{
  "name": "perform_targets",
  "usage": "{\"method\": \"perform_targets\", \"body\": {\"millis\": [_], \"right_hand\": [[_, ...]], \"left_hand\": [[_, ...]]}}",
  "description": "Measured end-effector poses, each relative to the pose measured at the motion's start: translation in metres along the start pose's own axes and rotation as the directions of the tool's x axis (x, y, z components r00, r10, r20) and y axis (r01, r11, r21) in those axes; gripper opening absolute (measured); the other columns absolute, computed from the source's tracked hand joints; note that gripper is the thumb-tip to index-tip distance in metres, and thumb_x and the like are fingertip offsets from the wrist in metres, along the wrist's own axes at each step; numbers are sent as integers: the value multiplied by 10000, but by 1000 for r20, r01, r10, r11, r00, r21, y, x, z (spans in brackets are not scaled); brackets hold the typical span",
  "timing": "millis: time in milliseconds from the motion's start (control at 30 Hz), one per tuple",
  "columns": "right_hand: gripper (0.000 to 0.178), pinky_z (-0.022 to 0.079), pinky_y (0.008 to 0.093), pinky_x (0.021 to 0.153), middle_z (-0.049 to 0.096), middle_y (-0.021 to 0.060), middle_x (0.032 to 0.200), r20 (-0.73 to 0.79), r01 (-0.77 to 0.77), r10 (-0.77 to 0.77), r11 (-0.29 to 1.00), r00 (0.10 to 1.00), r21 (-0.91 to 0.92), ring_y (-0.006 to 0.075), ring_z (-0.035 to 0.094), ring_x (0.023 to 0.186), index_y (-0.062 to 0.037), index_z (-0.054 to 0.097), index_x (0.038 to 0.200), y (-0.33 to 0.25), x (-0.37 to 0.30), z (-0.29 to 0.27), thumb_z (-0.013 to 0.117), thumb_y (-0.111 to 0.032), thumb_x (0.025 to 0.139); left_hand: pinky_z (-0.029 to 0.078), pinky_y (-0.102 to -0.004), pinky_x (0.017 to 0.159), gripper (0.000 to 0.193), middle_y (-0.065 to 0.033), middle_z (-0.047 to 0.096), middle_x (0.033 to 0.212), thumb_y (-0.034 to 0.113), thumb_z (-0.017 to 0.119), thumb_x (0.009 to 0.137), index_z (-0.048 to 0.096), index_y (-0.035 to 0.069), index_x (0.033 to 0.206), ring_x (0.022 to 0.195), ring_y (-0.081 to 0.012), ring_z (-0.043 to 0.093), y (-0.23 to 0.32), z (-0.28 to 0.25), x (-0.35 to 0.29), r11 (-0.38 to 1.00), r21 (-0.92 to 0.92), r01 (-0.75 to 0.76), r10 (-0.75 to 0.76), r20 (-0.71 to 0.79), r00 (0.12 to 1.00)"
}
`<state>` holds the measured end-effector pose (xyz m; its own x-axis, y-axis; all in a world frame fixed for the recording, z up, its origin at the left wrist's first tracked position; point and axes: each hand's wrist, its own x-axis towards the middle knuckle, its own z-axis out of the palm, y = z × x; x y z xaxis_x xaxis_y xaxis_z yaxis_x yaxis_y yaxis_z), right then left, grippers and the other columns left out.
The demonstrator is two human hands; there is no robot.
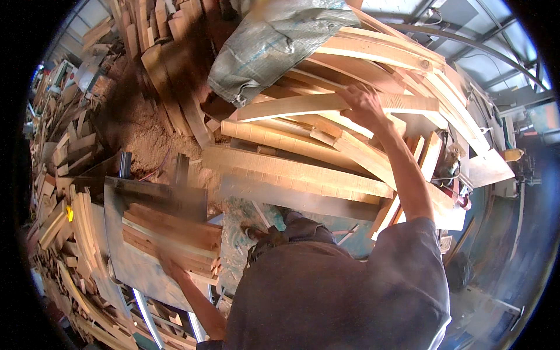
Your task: The person repeatedly picks up individual wooden planks from a large pile and stacks them onto a metal workbench. The person handles the wood by hand, moving pieces one at a time to build a neat stack.
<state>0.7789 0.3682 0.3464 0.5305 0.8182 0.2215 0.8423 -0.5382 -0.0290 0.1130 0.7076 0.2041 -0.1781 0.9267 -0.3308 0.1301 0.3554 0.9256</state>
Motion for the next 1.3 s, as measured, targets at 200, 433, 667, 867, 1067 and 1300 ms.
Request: {"method": "perform_targets", "body": {"millis": [200, 433, 667, 867, 1067, 1300], "right_hand": [[559, 455, 458, 972, 685, 55, 1076, -57, -135, 136, 991, 989, 14, 267, 613, 1101, -155, 674, 1223, -30, -54, -53, 861, -236, 703], [638, 516, 441, 891, 679, 93, 998, -45, -198, 204, 974, 978, 112, 299, 637, 1003, -132, 679, 1224, -54, -148, -73, 892, -160, 624], [744, 418, 500, 1075, 501, 165, 1377, -79, -474, 469, 877, 880, -81, 373, 469, 1296, -136, 599, 1366, -102, -215, -18, 877, -259, 687], [730, 425, 496, 1076, 478, 171, 1446, -28, -391, 395, 916, 918, 86, 400, 474, 1314, -110, 549, 1413, -101, -183, -28, 852, -291, 773], [529, 491, 448, 1001, 616, 184, 1268, -203, -235, 265, 959, 943, 161, 366, 577, 1197, -57, 632, 1281, -67, -108, 2, 816, -221, 814], [468, 478, 465, 1001, 642, 177, 1244, -37, -362, 381, 901, 924, 240, 380, 588, 1165, -87, 640, 1272, -34, -36, 78, 739, -303, 870]], "left_hand": [[553, -381, 980, 973, -218, 480, 1459, 523, 758, 869, 289, -48, 1503, 1176, -307, 604, 21, 15, -10, 999, -30, -24, 26, 49, 998], [521, -408, 1027, 932, -218, 476, 1471, 551, 735, 872, 352, -40, 1482, 1232, -316, 563, 4, 1, 1, 999, 2, 40, -40, -12, 999], [516, -449, 1031, 878, -234, 448, 1491, 574, 707, 884, 416, 10, 1491, 1240, -353, 544, 5, 5, 1, 1000, 24, 1, -1, 12, 1000], [522, -405, 1029, 865, -221, 465, 1481, 515, 707, 913, 362, -17, 1502, 1241, -320, 554, 4, -2, 0, 1000, -1, -17, 17, 24, 1000], [528, -375, 1005, 890, -210, 490, 1461, 500, 732, 901, 351, -47, 1490, 1227, -296, 569, 1, -1, 6, 999, -8, -33, 33, 77, 996], [516, -373, 1015, 831, -187, 492, 1462, 468, 724, 921, 368, -27, 1485, 1237, -279, 565, -1, -2, 10, 988, 76, -131, 121, 120, 985]]}}
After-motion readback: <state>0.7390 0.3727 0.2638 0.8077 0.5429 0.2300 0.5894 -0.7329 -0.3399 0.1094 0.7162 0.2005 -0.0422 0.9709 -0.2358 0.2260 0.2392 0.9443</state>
